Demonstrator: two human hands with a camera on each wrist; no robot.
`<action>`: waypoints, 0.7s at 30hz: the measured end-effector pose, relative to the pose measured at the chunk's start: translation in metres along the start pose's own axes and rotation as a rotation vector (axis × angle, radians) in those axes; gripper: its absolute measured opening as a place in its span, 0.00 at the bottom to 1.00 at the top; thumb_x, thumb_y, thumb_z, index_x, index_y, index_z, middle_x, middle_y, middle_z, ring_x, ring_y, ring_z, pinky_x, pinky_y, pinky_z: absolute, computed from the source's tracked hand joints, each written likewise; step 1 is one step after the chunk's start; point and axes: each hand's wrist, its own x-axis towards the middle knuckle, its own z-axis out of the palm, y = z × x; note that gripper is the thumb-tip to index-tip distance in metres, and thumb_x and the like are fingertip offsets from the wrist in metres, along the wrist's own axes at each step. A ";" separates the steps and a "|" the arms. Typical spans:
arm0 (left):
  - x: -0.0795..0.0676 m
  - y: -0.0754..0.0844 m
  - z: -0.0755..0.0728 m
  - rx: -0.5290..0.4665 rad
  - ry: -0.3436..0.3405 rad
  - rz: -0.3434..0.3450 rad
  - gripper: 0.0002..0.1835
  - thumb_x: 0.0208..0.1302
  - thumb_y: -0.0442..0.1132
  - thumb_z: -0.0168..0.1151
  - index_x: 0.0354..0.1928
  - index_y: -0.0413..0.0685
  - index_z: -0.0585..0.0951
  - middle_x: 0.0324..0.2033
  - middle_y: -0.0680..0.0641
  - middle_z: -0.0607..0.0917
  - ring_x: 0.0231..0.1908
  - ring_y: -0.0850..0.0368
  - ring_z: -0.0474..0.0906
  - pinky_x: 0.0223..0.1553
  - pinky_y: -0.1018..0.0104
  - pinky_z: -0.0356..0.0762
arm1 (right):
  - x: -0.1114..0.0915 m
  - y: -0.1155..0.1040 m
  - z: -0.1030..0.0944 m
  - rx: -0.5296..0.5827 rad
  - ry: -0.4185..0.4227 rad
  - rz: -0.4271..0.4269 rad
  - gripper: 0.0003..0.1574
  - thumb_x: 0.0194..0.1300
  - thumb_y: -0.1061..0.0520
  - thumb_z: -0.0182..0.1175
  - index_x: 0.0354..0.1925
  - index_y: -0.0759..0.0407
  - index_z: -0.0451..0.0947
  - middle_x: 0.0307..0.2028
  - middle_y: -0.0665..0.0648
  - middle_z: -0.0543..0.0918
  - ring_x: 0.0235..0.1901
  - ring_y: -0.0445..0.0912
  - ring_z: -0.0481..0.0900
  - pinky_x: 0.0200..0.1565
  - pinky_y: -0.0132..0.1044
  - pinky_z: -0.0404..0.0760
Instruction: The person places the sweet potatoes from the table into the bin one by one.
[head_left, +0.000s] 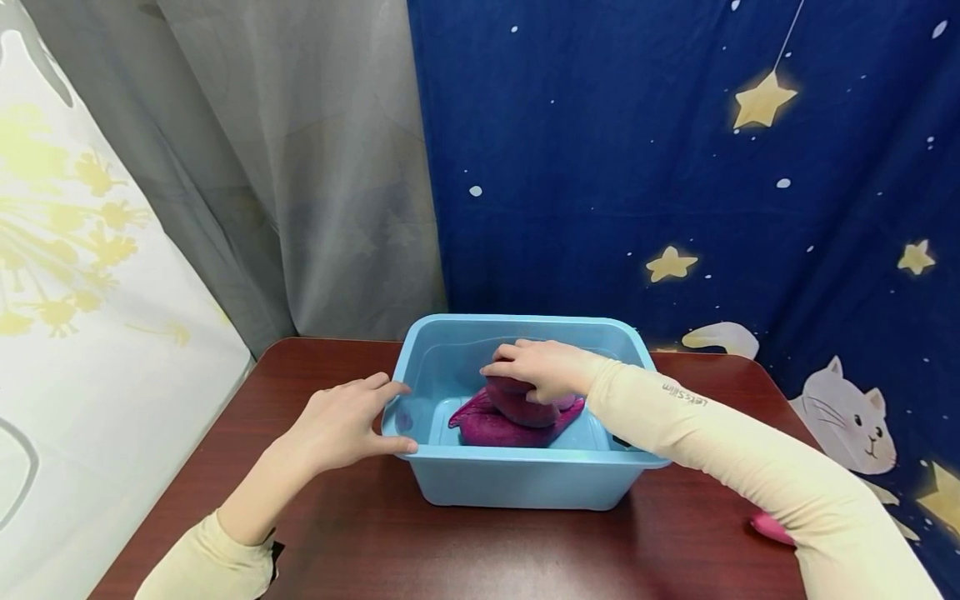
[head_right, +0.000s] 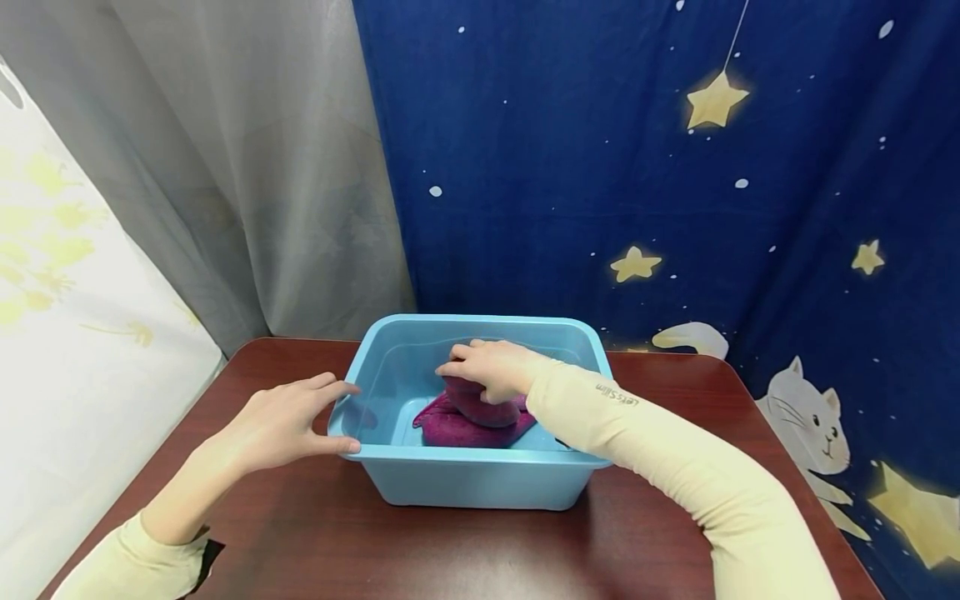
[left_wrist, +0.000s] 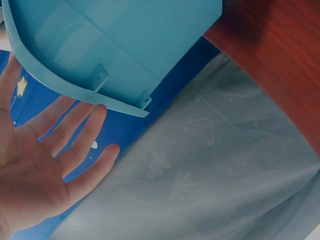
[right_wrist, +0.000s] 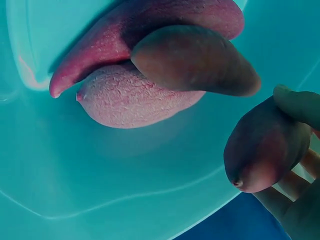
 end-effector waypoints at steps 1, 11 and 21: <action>0.000 0.000 0.000 0.000 0.000 -0.001 0.34 0.39 0.66 0.63 0.45 0.51 0.76 0.27 0.58 0.70 0.23 0.65 0.67 0.18 0.69 0.63 | 0.000 0.000 0.001 0.005 -0.008 0.002 0.40 0.51 0.58 0.65 0.61 0.44 0.62 0.52 0.50 0.67 0.48 0.44 0.65 0.45 0.36 0.70; 0.000 0.000 -0.001 0.000 0.000 -0.002 0.34 0.39 0.65 0.63 0.45 0.51 0.76 0.27 0.58 0.70 0.23 0.65 0.67 0.18 0.68 0.63 | 0.003 -0.004 0.010 0.010 -0.017 -0.023 0.41 0.48 0.58 0.66 0.60 0.44 0.63 0.49 0.50 0.68 0.46 0.43 0.66 0.43 0.36 0.71; 0.000 0.000 0.000 -0.004 0.000 0.000 0.34 0.40 0.65 0.63 0.46 0.50 0.76 0.27 0.58 0.70 0.23 0.65 0.67 0.18 0.69 0.63 | 0.003 -0.006 0.013 0.000 -0.025 -0.031 0.40 0.49 0.59 0.65 0.60 0.45 0.64 0.48 0.50 0.69 0.44 0.43 0.66 0.43 0.37 0.70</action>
